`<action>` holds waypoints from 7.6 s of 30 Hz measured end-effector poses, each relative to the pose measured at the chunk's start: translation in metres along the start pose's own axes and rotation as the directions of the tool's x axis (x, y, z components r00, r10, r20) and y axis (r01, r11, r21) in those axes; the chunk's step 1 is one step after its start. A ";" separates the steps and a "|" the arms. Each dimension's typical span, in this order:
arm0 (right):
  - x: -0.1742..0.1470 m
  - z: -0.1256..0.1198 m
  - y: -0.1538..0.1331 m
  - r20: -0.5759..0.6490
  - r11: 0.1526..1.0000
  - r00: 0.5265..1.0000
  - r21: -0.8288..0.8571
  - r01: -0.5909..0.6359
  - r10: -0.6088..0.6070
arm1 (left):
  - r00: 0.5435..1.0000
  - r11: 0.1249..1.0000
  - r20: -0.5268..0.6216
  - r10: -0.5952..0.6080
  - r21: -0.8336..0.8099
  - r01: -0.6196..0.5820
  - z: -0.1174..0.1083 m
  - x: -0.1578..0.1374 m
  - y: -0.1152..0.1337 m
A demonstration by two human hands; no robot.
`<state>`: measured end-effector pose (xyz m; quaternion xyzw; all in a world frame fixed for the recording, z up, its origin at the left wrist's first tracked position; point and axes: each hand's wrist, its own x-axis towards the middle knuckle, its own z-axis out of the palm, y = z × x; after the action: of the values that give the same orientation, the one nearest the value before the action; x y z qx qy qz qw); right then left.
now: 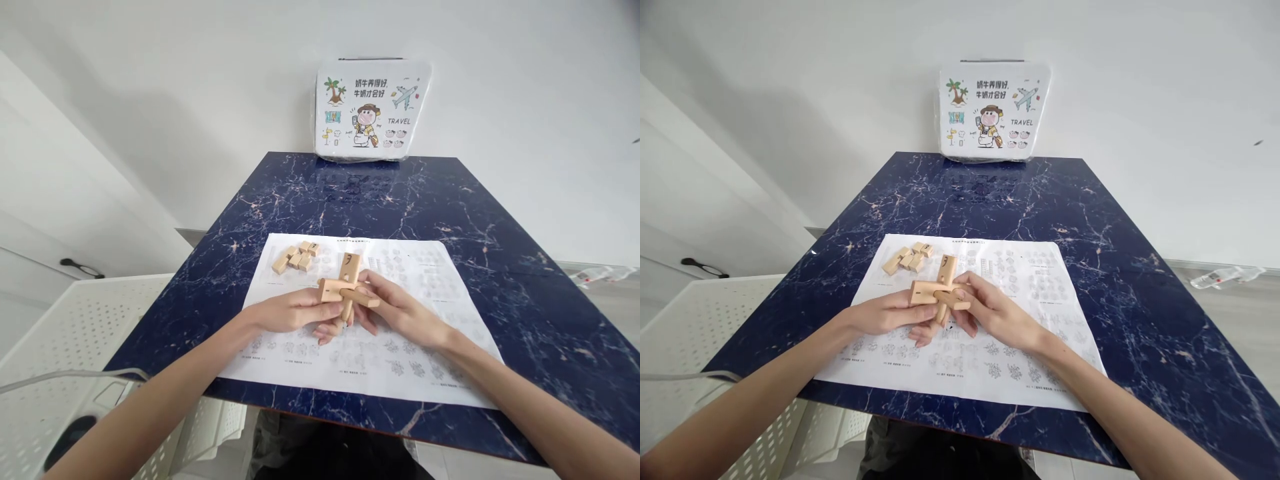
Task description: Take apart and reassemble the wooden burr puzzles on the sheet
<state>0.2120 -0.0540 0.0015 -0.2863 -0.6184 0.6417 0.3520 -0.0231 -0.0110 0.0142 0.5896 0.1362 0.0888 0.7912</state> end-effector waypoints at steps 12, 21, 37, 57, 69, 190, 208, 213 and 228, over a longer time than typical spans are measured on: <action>0.001 0.011 0.002 -0.205 0.986 0.978 0.149 0.073 -0.042 | 0.994 0.992 0.032 0.103 0.075 -0.105 0.004 0.003 0.000; 0.000 0.018 0.004 -0.263 0.971 0.962 0.202 0.129 -0.073 | 0.990 0.975 0.014 0.143 0.167 -0.143 0.004 0.002 -0.004; -0.050 -0.079 -0.033 -0.710 0.984 0.703 -0.095 -0.151 0.040 | 0.974 0.989 -0.177 0.141 0.076 -0.129 -0.004 -0.003 -0.001; -0.110 -0.003 -0.004 -0.547 0.817 0.837 -0.478 -0.323 0.011 | 0.718 0.279 -0.586 0.375 0.810 0.515 -0.056 -0.020 0.007; -0.062 -0.092 -0.006 -0.607 0.910 0.795 -0.331 -0.249 -0.003 | 0.785 0.353 -0.521 0.336 0.842 0.408 -0.059 0.006 0.010; 0.002 -0.004 0.003 -0.016 0.365 0.841 -0.905 0.218 -0.541 | 0.875 0.848 -0.462 0.142 0.513 0.134 0.003 0.019 0.012; -0.002 -0.008 -0.004 0.003 0.496 0.853 -0.813 0.306 -0.521 | 0.937 0.901 -0.344 0.057 0.422 0.099 -0.005 0.013 0.014; -0.001 -0.012 -0.005 0.013 0.513 0.857 -0.797 0.319 -0.514 | 0.944 0.919 -0.329 0.024 0.379 0.109 -0.002 0.013 0.017; -0.003 -0.002 -0.004 -0.071 0.490 0.841 -0.838 0.241 -0.536 | 0.960 0.954 -0.279 0.007 0.290 0.078 -0.007 0.014 0.011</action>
<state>0.2152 -0.0553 0.0048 -0.3643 -0.8207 0.1380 0.4181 -0.0121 0.0024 0.0218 0.6812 0.2678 0.1344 0.6679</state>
